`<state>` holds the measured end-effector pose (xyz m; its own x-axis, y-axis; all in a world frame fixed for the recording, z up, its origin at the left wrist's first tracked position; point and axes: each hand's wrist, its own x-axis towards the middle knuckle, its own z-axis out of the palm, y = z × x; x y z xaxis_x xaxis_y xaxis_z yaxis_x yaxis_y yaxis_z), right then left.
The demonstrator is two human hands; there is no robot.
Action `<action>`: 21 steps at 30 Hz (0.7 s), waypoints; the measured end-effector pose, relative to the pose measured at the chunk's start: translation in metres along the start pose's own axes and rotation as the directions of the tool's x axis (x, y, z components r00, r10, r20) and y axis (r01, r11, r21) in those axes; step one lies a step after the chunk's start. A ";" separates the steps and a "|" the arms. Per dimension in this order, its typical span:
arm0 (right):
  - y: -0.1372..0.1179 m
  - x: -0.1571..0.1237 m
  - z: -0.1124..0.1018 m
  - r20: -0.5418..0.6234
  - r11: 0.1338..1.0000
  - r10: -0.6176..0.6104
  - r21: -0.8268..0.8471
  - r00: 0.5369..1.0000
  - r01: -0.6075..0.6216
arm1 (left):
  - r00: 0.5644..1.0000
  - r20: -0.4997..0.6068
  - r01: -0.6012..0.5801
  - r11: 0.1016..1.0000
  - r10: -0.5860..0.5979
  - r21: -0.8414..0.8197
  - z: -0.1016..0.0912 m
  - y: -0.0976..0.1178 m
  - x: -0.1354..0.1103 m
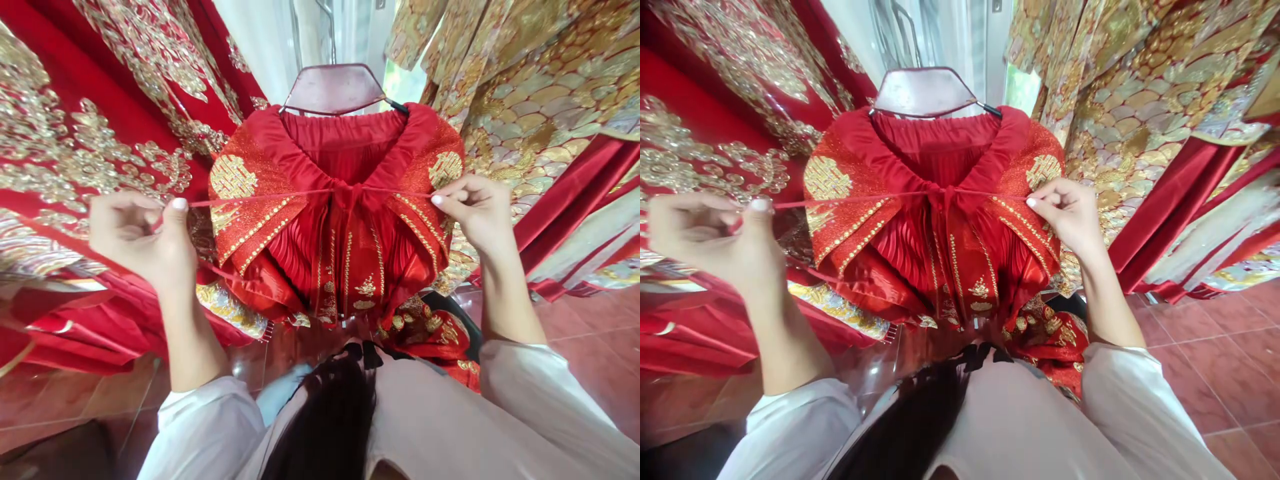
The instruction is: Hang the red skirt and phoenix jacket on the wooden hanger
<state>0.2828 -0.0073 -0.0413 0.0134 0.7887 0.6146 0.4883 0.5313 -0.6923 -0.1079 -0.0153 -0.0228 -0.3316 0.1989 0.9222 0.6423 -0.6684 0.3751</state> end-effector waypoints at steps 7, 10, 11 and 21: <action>-0.009 0.007 0.043 -0.011 0.808 -0.245 -0.555 0.969 0.198 | 0.986 0.161 -0.035 0.875 -0.050 0.482 0.052 0.025 -0.042; -0.024 0.008 0.073 0.066 0.730 -0.332 -0.614 0.941 0.300 | 0.881 0.468 -0.105 0.938 -0.067 0.332 0.089 0.038 -0.071; -0.026 0.010 0.083 0.092 0.718 -0.330 -0.621 0.939 0.314 | 0.828 0.557 -0.116 0.950 -0.068 0.290 0.100 0.039 -0.079; -0.010 0.027 0.101 0.169 0.831 -0.216 -0.486 0.962 0.272 | 0.682 0.724 0.056 0.994 -0.107 0.095 0.121 0.032 -0.085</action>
<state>0.1905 0.0397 -0.0563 -0.2405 0.6959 0.6767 0.8330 0.5058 -0.2242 0.0247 0.0328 -0.0781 0.2052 0.7261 0.6563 0.6854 -0.5853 0.4332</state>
